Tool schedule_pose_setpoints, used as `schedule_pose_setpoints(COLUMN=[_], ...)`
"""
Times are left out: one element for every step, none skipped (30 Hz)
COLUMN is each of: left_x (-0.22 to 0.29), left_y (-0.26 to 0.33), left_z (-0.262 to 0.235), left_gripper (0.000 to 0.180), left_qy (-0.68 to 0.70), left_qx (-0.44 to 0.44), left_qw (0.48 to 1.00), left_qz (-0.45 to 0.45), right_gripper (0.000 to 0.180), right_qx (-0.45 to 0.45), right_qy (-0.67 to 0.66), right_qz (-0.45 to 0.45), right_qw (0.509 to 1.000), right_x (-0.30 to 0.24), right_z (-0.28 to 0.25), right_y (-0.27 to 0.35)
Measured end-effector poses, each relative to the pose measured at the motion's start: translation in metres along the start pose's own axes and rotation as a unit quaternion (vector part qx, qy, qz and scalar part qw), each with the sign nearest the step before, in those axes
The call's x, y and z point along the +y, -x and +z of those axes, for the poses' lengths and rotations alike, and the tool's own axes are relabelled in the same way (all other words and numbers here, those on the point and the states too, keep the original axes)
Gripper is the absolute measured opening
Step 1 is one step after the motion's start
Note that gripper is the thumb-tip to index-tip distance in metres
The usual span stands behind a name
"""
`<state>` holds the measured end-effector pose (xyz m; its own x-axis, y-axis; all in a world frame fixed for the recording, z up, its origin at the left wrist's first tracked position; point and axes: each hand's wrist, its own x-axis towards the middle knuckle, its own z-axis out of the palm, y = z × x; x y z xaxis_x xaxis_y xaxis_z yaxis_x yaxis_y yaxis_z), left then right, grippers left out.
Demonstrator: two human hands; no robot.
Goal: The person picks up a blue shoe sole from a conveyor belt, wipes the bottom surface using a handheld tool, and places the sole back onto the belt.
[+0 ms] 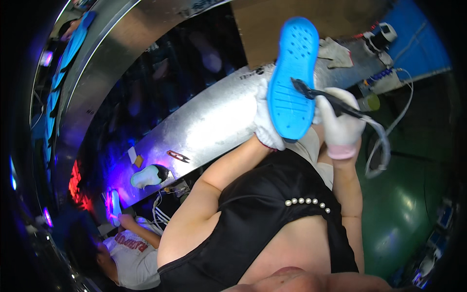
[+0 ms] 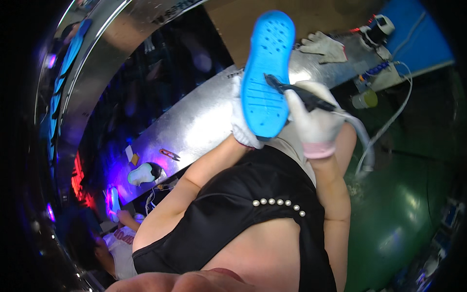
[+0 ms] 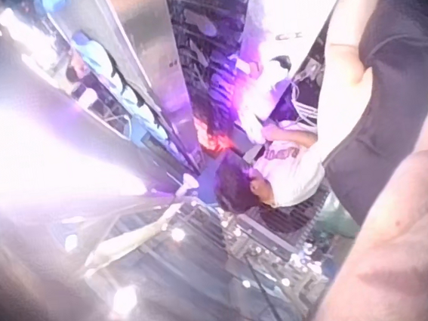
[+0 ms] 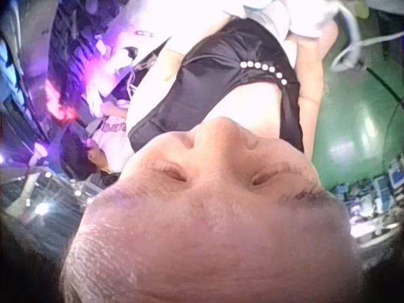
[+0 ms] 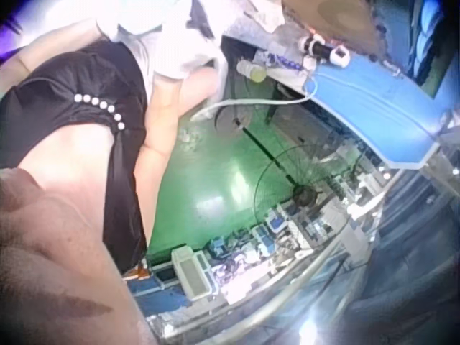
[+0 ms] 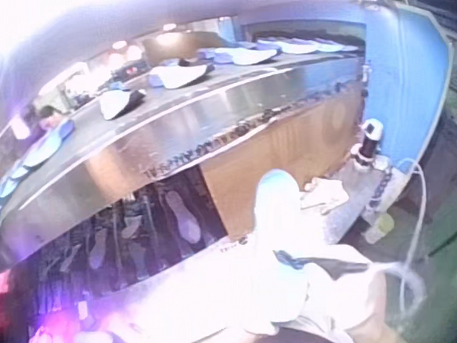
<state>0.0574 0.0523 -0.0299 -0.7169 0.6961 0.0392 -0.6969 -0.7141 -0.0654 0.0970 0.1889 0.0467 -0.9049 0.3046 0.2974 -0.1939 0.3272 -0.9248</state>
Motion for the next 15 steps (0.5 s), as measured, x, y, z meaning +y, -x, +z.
schedule_pose_setpoints(left_x=[0.003,0.004,0.007,0.015,0.018,0.017,0.012,0.007,0.009,0.018,0.027,0.037,0.043,0.049,0.054], left_y=[-0.006,-0.010,-0.007,-0.012,-0.015,-0.015,-0.015,-0.014,-0.015,-0.017,-0.018,-0.016,-0.013,-0.015,-0.019], left_z=[-0.002,-0.003,-0.001,-0.007,-0.011,-0.006,0.009,0.019,0.018,0.014,0.012,0.009,0.005,0.003,0.009], left_gripper=[0.088,0.089,0.092,0.094,0.094,0.094,0.093,0.092,0.092,0.092,0.094,0.095,0.096,0.096,0.095], left_qy=[-0.046,-0.092,-0.085,-0.076,-0.090,-0.106,-0.185,-0.129,-0.138,-0.147,-0.132,-0.113,-0.090,-0.134,-0.178], left_qx=[0.027,0.054,0.006,-0.066,-0.071,-0.072,0.031,0.000,0.013,0.026,-0.027,-0.079,-0.126,-0.085,-0.044], left_qw=[0.998,0.991,0.995,0.995,0.993,0.991,0.974,0.984,0.985,0.984,0.990,0.990,0.983,0.982,0.978], left_qz=[0.043,0.086,0.048,0.024,0.034,0.044,0.129,0.121,0.106,0.096,0.031,-0.035,-0.100,-0.100,-0.101], right_gripper=[0.016,0.016,0.016,0.016,0.015,0.015,0.015,0.017,0.018,0.019,0.021,0.022,0.022,0.022,0.019], right_qx=[-0.017,-0.041,-0.080,-0.120,-0.108,-0.093,-0.082,-0.030,-0.030,-0.035,-0.073,-0.146,-0.172,-0.197,-0.165], right_qy=[0.065,0.093,0.103,0.108,0.054,-0.004,-0.046,-0.049,-0.035,-0.022,0.071,0.092,0.071,0.050,-0.015], right_qz=[-0.032,-0.233,-0.247,-0.261,-0.172,-0.079,0.056,0.087,0.010,-0.070,-0.240,-0.234,-0.202,-0.169,-0.116], right_qw=[0.997,0.967,0.960,0.952,0.978,0.993,0.994,0.995,0.999,0.997,0.965,0.957,0.962,0.964,0.979], right_x=[-0.008,0.004,-0.005,-0.012,-0.013,-0.015,-0.020,-0.019,-0.004,0.006,0.008,-0.003,-0.005,-0.005,-0.006], right_z=[0.003,0.008,0.010,0.012,0.012,0.011,0.006,0.003,0.003,0.006,0.000,-0.005,-0.009,-0.011,-0.009], right_y=[0.010,0.021,0.031,0.038,0.038,0.038,0.028,0.019,0.023,0.026,0.029,0.033,0.033,0.031,0.023])
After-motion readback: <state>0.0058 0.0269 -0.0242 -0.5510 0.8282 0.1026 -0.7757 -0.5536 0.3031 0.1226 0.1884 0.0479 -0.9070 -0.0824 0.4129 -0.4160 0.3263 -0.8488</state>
